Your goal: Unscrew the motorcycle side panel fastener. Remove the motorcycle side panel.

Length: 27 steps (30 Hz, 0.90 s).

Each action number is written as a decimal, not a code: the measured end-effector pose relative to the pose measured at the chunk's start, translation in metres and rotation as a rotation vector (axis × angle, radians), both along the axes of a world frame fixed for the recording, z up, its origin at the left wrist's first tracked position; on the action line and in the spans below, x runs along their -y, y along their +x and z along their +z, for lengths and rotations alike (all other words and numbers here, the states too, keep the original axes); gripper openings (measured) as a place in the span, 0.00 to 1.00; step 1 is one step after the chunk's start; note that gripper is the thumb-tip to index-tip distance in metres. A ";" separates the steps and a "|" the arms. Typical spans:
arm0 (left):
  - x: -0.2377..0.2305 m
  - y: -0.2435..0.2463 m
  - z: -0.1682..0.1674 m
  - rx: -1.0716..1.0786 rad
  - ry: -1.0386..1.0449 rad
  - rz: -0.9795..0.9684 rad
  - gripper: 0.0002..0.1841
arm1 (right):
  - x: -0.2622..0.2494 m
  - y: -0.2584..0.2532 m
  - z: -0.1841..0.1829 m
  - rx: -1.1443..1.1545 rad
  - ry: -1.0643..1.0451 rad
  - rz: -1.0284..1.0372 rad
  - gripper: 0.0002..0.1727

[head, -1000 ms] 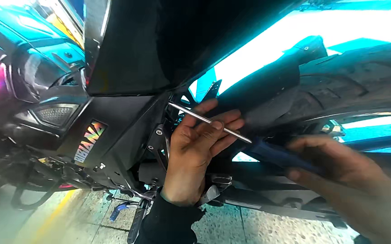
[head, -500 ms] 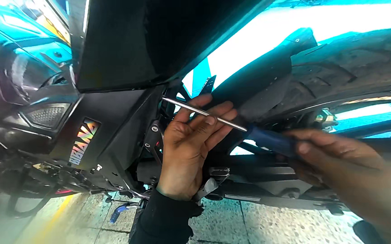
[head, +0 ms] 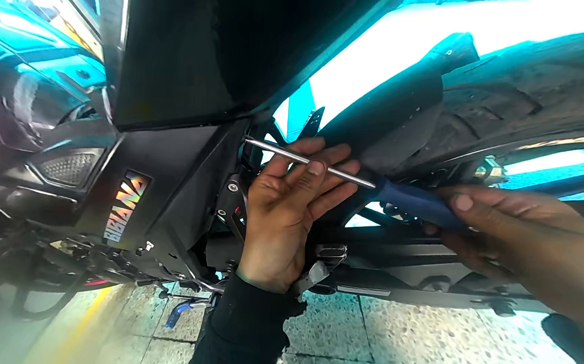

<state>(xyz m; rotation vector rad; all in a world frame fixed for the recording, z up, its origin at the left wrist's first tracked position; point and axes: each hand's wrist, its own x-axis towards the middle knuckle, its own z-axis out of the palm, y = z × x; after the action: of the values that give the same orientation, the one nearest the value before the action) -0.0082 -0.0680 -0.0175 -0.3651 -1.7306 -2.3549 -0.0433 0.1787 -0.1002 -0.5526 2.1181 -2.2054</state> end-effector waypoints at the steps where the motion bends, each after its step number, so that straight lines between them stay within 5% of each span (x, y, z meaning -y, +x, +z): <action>1: 0.000 0.000 0.001 0.004 -0.007 -0.005 0.16 | 0.002 -0.001 -0.002 -0.099 0.001 -0.022 0.11; 4: -0.003 0.000 0.002 0.066 -0.040 0.057 0.16 | 0.013 -0.004 -0.008 -0.292 -0.042 -0.069 0.26; 9: -0.008 -0.005 0.001 0.039 -0.022 0.166 0.10 | 0.010 -0.004 -0.008 -0.330 0.074 -0.067 0.33; 16: 0.000 -0.003 -0.001 -0.024 0.057 -0.009 0.20 | -0.001 -0.010 0.006 -0.392 0.195 0.025 0.13; 23: -0.007 -0.004 0.000 0.033 0.024 0.186 0.10 | 0.017 -0.005 0.001 -0.467 0.321 -0.082 0.32; 27: -0.001 -0.002 -0.003 -0.031 0.068 0.086 0.14 | 0.003 -0.002 0.003 -0.449 0.348 0.049 0.18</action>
<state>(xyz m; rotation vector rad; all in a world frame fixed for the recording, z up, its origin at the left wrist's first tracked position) -0.0104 -0.0666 -0.0202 -0.3087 -1.6151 -2.3273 -0.0452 0.1756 -0.0973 -1.1364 2.5804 -1.7447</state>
